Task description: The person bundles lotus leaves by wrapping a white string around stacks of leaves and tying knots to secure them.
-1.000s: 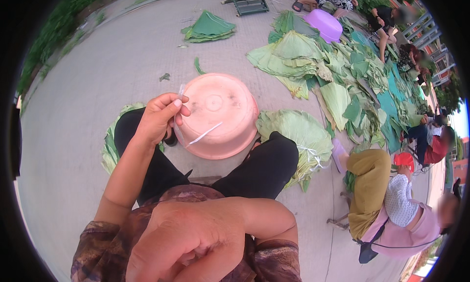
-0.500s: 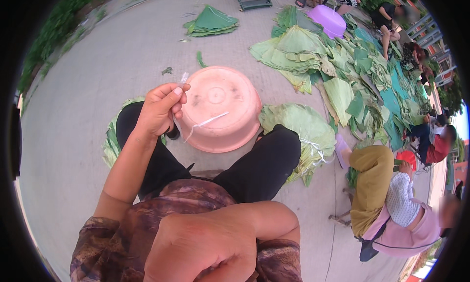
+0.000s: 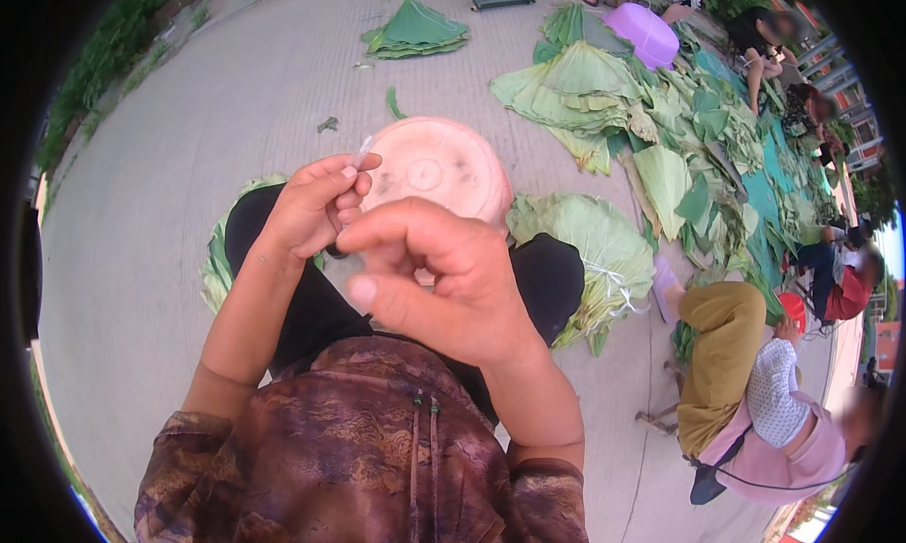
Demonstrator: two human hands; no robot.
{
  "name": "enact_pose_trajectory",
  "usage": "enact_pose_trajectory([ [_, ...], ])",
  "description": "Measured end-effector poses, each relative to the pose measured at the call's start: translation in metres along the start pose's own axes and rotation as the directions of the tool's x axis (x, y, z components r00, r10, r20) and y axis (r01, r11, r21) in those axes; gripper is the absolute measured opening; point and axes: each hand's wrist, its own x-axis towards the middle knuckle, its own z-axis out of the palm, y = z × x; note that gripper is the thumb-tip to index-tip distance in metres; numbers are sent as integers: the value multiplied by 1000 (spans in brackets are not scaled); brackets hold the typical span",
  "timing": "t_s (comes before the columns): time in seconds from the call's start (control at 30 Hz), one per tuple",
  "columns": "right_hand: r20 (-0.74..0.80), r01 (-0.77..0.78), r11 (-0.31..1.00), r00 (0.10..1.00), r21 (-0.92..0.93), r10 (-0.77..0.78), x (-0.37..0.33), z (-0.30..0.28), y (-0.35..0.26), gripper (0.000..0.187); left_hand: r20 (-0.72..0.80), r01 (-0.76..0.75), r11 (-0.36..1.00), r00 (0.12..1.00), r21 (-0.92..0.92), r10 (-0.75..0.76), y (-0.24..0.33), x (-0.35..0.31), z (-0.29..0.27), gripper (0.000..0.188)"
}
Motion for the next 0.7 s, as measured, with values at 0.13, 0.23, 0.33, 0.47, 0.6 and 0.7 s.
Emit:
enact_pose_trajectory([
  [0.13,-77,-13,961,997,-277,-9,34,-13,48,20,62,-5,947,998,320,-16,-4,1,5,25],
  [0.23,-58,50,963,996,-264,-68,35,-7,61,12,161,-136,809,986,572,52,5,-6,28,26],
  [0.33,-75,94,971,991,-219,-113,42,-11,61,7,107,-78,860,994,505,27,4,-7,20,29],
  [0.47,-121,-25,982,993,-187,2,43,-16,58,7,22,78,952,996,296,-89,9,-4,2,25],
  [0.6,-150,-156,959,981,-239,122,41,-29,67,10,-22,69,866,998,494,-67,-5,-1,-3,16],
  [0.7,-132,202,558,855,-805,-501,37,-40,67,23,-46,27,799,999,600,1,-5,2,0,15],
])
